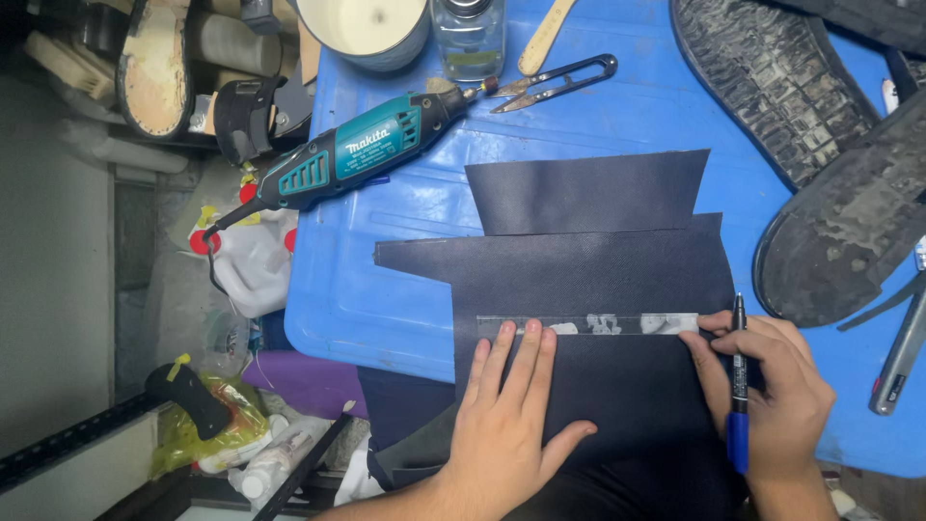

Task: The person marks a dark sheet of leather with a blue marker using a ruler, then cuts along the marked lines with a utility knife. The cut pieces are set aside on the blue work surface.

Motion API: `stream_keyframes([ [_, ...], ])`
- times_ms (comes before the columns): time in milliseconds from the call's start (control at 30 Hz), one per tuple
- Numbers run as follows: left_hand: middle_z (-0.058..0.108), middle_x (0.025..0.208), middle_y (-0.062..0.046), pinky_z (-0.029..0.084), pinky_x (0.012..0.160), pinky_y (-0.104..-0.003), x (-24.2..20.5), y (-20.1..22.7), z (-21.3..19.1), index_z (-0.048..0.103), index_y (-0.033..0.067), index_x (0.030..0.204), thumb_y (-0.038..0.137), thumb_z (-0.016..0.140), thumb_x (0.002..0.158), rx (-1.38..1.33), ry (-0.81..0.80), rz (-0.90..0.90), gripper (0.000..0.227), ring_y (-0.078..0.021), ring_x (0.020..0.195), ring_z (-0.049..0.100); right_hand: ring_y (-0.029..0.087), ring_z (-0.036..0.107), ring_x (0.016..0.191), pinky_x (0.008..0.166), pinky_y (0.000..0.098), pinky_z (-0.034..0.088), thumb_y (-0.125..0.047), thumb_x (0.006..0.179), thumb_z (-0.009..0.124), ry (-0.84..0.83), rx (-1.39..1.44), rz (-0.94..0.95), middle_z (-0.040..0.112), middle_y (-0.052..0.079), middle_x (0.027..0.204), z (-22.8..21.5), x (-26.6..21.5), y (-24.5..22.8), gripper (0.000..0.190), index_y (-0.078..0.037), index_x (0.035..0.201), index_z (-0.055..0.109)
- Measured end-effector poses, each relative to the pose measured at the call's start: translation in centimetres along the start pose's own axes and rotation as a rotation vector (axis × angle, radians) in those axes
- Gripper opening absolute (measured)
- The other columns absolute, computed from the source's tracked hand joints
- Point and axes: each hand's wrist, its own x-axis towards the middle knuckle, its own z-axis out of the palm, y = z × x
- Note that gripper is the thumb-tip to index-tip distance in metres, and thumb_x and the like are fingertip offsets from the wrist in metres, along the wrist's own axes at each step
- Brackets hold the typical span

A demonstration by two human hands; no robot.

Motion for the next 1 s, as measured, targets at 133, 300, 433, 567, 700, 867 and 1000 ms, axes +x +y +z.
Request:
stream_keyframes([
  [133,0.041,0.156,-0.032,0.029,0.119,-0.064,0.0,0.0,-0.3,0.039,-0.0113,0.152,0.055,0.072,0.092,0.015,-0.007,0.008,0.096,-0.0509,0.150,0.032,0.023,0.073,0.101,0.091,0.0299,0.057,0.000,0.090,0.087,-0.005,-0.009,-0.006,0.074,0.015,0.103,0.1,-0.5,0.4,0.026,0.000,0.096,0.061],
  [300,0.042,0.156,-0.030,0.029,0.119,-0.063,0.0,0.1,-0.4,0.038,-0.0068,0.155,0.055,0.072,0.091,0.019,0.011,-0.001,0.095,-0.0499,0.150,0.034,0.022,0.073,0.103,0.093,0.0291,0.056,0.000,0.093,0.087,-0.008,-0.001,-0.032,0.074,0.014,0.105,0.2,-0.6,0.8,0.026,0.000,0.099,0.061],
  [433,0.045,0.155,-0.026,0.026,0.117,-0.069,0.2,0.3,0.0,0.037,0.0008,0.159,0.063,0.067,0.091,0.073,0.017,-0.020,0.096,-0.0482,0.148,0.037,0.022,0.072,0.101,0.092,0.0290,0.055,0.000,0.091,0.086,0.000,0.012,-0.032,0.074,0.014,0.104,0.2,-0.4,0.5,0.027,0.000,0.098,0.061],
  [567,0.046,0.150,-0.029,0.025,0.117,-0.069,0.6,0.3,0.7,0.038,0.0191,0.161,0.072,0.060,0.089,0.180,0.039,0.021,0.092,-0.0503,0.144,0.038,0.023,0.071,0.100,0.092,0.0302,0.055,0.001,0.089,0.085,0.006,0.012,-0.015,0.074,0.014,0.104,0.2,-0.2,0.1,0.027,-0.001,0.100,0.061],
  [700,0.044,0.147,-0.033,0.024,0.113,-0.073,0.9,0.5,1.0,0.035,0.0177,0.161,0.076,0.056,0.088,0.220,-0.034,0.014,0.096,-0.0548,0.140,0.037,0.023,0.072,0.099,0.090,0.0303,0.055,0.000,0.088,0.085,0.002,0.014,-0.001,0.074,0.013,0.104,0.2,0.0,0.0,0.027,-0.003,0.100,0.062],
  [867,0.041,0.146,-0.033,0.024,0.109,-0.077,1.3,0.9,1.4,0.034,0.0210,0.160,0.079,0.052,0.086,0.313,-0.015,0.032,0.096,-0.0573,0.136,0.039,0.023,0.072,0.098,0.088,0.0309,0.055,-0.001,0.087,0.085,0.005,0.020,-0.003,0.074,0.013,0.107,0.1,0.1,0.0,0.026,-0.002,0.099,0.062],
  [1000,0.043,0.142,-0.032,0.024,0.107,-0.079,1.4,1.2,1.5,0.034,0.0231,0.161,0.081,0.051,0.086,0.342,-0.024,0.036,0.096,-0.0567,0.134,0.040,0.023,0.072,0.099,0.088,0.0314,0.056,-0.001,0.086,0.086,-0.013,-0.011,-0.002,0.074,0.013,0.107,0.1,0.2,0.1,0.026,-0.003,0.098,0.062],
])
